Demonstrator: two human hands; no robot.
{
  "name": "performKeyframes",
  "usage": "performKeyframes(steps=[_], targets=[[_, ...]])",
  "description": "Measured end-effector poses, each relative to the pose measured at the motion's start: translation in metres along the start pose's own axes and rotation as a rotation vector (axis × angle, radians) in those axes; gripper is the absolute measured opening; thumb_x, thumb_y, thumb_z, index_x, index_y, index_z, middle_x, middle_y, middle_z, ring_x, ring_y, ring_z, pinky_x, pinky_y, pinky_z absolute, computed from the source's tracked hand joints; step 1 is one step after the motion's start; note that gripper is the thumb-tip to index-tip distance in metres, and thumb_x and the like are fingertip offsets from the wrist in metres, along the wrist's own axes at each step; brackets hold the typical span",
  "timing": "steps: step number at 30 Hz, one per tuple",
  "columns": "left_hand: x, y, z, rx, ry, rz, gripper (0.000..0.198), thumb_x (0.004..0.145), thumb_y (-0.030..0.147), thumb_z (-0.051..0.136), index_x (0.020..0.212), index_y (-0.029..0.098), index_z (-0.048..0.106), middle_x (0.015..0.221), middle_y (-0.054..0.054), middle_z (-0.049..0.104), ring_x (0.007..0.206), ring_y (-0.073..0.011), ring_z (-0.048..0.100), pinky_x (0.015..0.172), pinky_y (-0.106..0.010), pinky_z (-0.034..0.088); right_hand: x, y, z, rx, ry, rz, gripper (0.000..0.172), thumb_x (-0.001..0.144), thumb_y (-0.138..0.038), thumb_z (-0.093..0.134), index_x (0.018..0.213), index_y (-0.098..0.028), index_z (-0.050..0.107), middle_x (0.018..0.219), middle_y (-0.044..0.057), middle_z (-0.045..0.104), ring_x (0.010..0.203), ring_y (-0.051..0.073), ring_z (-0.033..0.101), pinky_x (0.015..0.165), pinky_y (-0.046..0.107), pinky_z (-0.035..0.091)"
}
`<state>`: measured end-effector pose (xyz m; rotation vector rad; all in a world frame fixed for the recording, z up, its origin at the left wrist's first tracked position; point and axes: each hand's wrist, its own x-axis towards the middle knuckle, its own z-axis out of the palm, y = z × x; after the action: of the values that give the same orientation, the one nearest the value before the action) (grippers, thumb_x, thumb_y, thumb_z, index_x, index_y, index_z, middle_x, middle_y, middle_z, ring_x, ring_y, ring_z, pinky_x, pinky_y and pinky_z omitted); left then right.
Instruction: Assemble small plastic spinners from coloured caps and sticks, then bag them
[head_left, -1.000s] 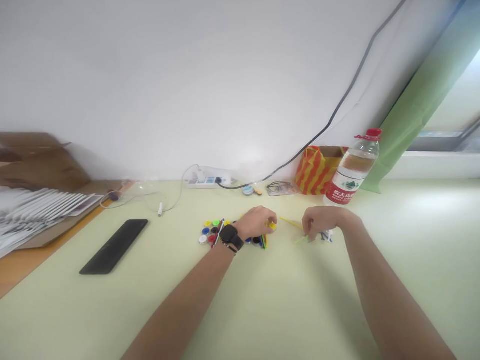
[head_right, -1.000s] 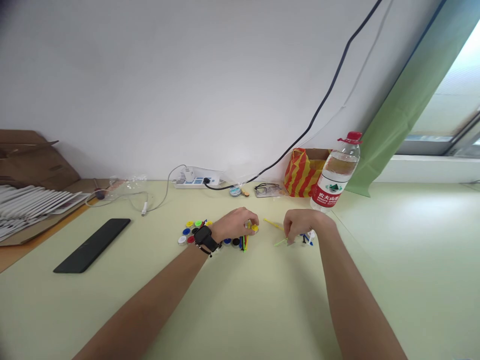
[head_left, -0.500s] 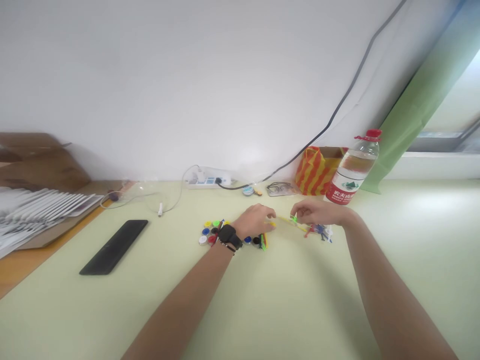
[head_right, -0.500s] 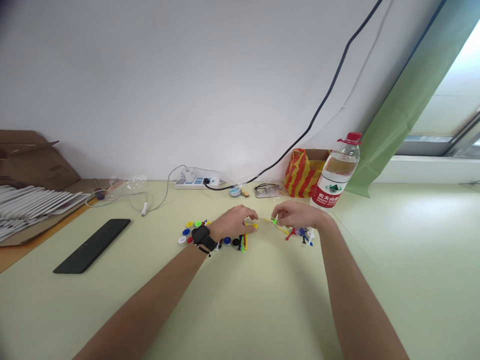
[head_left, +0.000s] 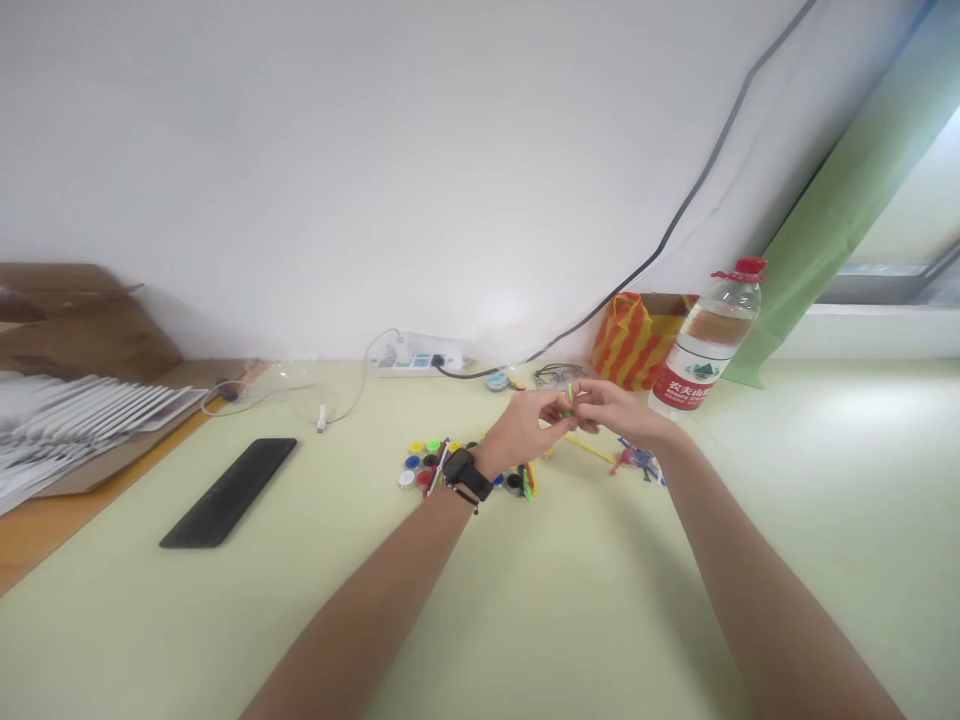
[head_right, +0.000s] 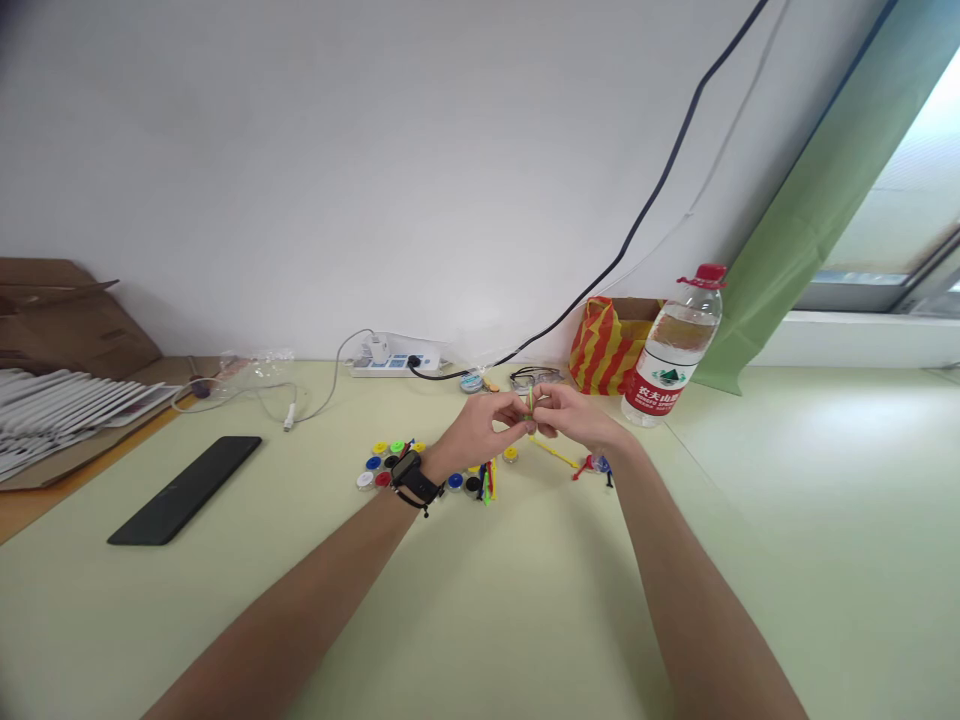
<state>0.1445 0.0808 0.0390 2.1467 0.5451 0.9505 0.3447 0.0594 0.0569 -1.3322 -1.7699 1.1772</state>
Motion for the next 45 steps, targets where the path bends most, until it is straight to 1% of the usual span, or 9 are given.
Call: performKeyframes(steps=[3,6,9,12,19,26,36,42,45], targets=[[-0.003,0.000,0.008,0.115,0.010,-0.039,0.011,0.091,0.026,0.061,0.085,0.017,0.062,0.085,-0.003,0.071,0.077,-0.0156,0.067,0.073,-0.027,0.055,0.002,0.004,-0.002,-0.287,0.090,-0.034,0.016,0.085,-0.027,0.049,0.090,-0.020,0.062,0.092,0.003,0.068,0.088,0.020,0.061,0.074,0.029,0.048],[-0.009,-0.004,0.023,0.288,-0.045,-0.068,0.006,0.087,0.025,0.065,0.085,0.020,0.064,0.090,-0.003,0.072,0.084,-0.0194,0.067,0.075,-0.029,0.053,0.005,0.015,-0.008,-0.535,0.030,0.032,0.020,0.085,-0.023,0.049,0.088,-0.020,0.068,0.095,0.006,0.071,0.093,0.023,0.062,0.079,0.031,0.048],[-0.014,-0.010,0.035,0.456,-0.159,-0.063,0.015,0.086,0.024,0.067,0.100,0.024,0.069,0.100,-0.004,0.074,0.097,-0.0241,0.068,0.084,-0.034,0.051,0.005,0.029,-0.016,-0.621,-0.051,0.128,0.025,0.079,-0.020,0.056,0.096,-0.020,0.074,0.093,0.007,0.073,0.089,0.024,0.065,0.076,0.031,0.049],[-0.017,-0.018,0.039,0.587,-0.238,-0.066,0.007,0.087,0.023,0.067,0.092,0.023,0.072,0.092,-0.007,0.074,0.101,-0.0286,0.066,0.092,-0.040,0.048,0.000,0.036,-0.027,-0.638,-0.046,0.175,0.032,0.074,-0.019,0.062,0.104,-0.021,0.075,0.097,0.007,0.074,0.083,0.024,0.068,0.073,0.031,0.051],[-0.015,-0.025,0.018,0.595,-0.238,-0.102,0.022,0.087,0.032,0.069,0.108,0.023,0.073,0.106,-0.007,0.074,0.106,-0.0284,0.064,0.096,-0.040,0.047,-0.022,0.039,-0.063,-0.698,-0.129,0.272,0.025,0.067,-0.022,0.071,0.090,-0.026,0.079,0.099,0.006,0.073,0.084,0.024,0.069,0.066,0.030,0.051],[-0.015,-0.025,0.017,0.582,-0.258,-0.113,0.013,0.088,0.030,0.069,0.098,0.024,0.075,0.101,-0.005,0.074,0.101,-0.0259,0.066,0.092,-0.035,0.049,-0.024,0.048,-0.065,-0.659,-0.162,0.378,0.017,0.057,-0.028,0.082,0.073,-0.023,0.076,0.089,0.006,0.075,0.075,0.024,0.068,0.057,0.029,0.046],[-0.014,-0.026,0.003,0.551,-0.195,-0.131,0.026,0.086,0.031,0.070,0.111,0.023,0.072,0.109,-0.006,0.074,0.104,-0.0267,0.067,0.093,-0.036,0.050,-0.036,0.015,-0.067,-0.700,0.001,0.347,0.016,0.068,-0.031,0.075,0.072,-0.022,0.062,0.085,0.003,0.070,0.076,0.021,0.063,0.057,0.028,0.040],[-0.008,-0.012,-0.013,0.457,-0.143,-0.136,0.023,0.089,0.035,0.066,0.108,0.023,0.073,0.112,-0.004,0.075,0.096,-0.0229,0.068,0.084,-0.032,0.052,-0.049,0.006,-0.076,-0.661,-0.104,0.443,0.023,0.063,-0.030,0.081,0.079,-0.024,0.064,0.087,0.005,0.072,0.074,0.023,0.064,0.058,0.031,0.044],[-0.005,-0.001,-0.018,0.332,-0.122,-0.109,0.025,0.088,0.035,0.069,0.108,0.021,0.073,0.109,-0.005,0.075,0.090,-0.0210,0.069,0.079,-0.031,0.054,-0.053,-0.010,-0.069,-0.587,-0.110,0.380,0.030,0.067,-0.038,0.082,0.093,-0.026,0.071,0.090,0.005,0.072,0.071,0.021,0.063,0.060,0.032,0.045]])
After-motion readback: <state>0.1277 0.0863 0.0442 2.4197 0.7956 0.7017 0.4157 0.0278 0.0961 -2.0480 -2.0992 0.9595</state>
